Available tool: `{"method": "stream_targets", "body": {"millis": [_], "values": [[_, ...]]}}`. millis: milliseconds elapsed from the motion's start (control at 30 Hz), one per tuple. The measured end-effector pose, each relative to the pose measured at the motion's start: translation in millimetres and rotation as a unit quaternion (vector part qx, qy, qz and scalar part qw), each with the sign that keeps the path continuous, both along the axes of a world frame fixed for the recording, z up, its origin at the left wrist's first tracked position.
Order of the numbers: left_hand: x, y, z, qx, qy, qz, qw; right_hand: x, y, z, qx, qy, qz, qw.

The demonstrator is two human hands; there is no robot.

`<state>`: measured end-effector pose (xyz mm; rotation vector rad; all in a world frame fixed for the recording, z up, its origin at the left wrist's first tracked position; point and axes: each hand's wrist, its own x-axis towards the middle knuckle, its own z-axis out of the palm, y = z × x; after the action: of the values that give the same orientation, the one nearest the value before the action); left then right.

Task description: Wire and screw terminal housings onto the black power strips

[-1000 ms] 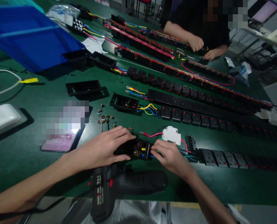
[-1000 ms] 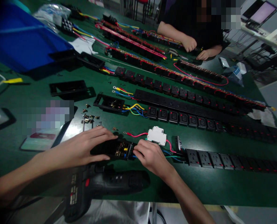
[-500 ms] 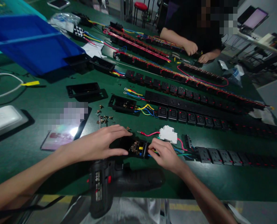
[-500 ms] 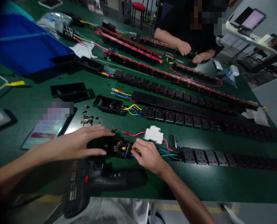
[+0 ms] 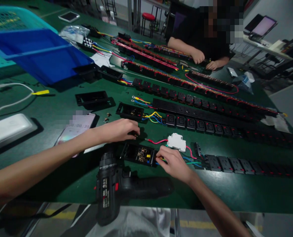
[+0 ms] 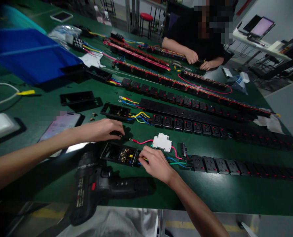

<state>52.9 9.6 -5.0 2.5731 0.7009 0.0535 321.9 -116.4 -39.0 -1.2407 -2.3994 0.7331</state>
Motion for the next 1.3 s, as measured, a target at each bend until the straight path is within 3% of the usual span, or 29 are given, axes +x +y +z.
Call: {"method": "stream_targets", "body": {"millis": [233, 433, 633, 900, 1100, 1300], "values": [[-2.8, -2.0, 10.6, -0.013, -0.050, 0.028, 0.998, -0.2, -0.1, -1.4, 0.000, 0.002, -0.002, 1.000], [-1.9, -42.6, 18.2, -0.045, -0.136, 0.050, 0.989, -0.4, 0.1, -1.7, 0.000, 0.013, -0.006, 1.000], [6.2, -70.3, 11.1, -0.027, -0.157, 0.063, 0.985, 0.8, 0.1, -0.2, 0.002, 0.037, -0.010, 0.999], [21.9, -75.8, 7.5, 0.023, -0.115, 0.065, 0.991, 0.2, 0.6, -1.1, 0.011, 0.069, -0.022, 0.997], [38.0, -79.3, 21.9, 0.093, -0.014, 0.067, 0.993, 1.3, 0.2, -3.9, 0.010, 0.076, -0.024, 0.997], [58.2, -78.7, 38.0, 0.157, 0.072, 0.023, 0.985, 1.4, 1.3, -4.1, 0.011, 0.087, -0.024, 0.996]]}}
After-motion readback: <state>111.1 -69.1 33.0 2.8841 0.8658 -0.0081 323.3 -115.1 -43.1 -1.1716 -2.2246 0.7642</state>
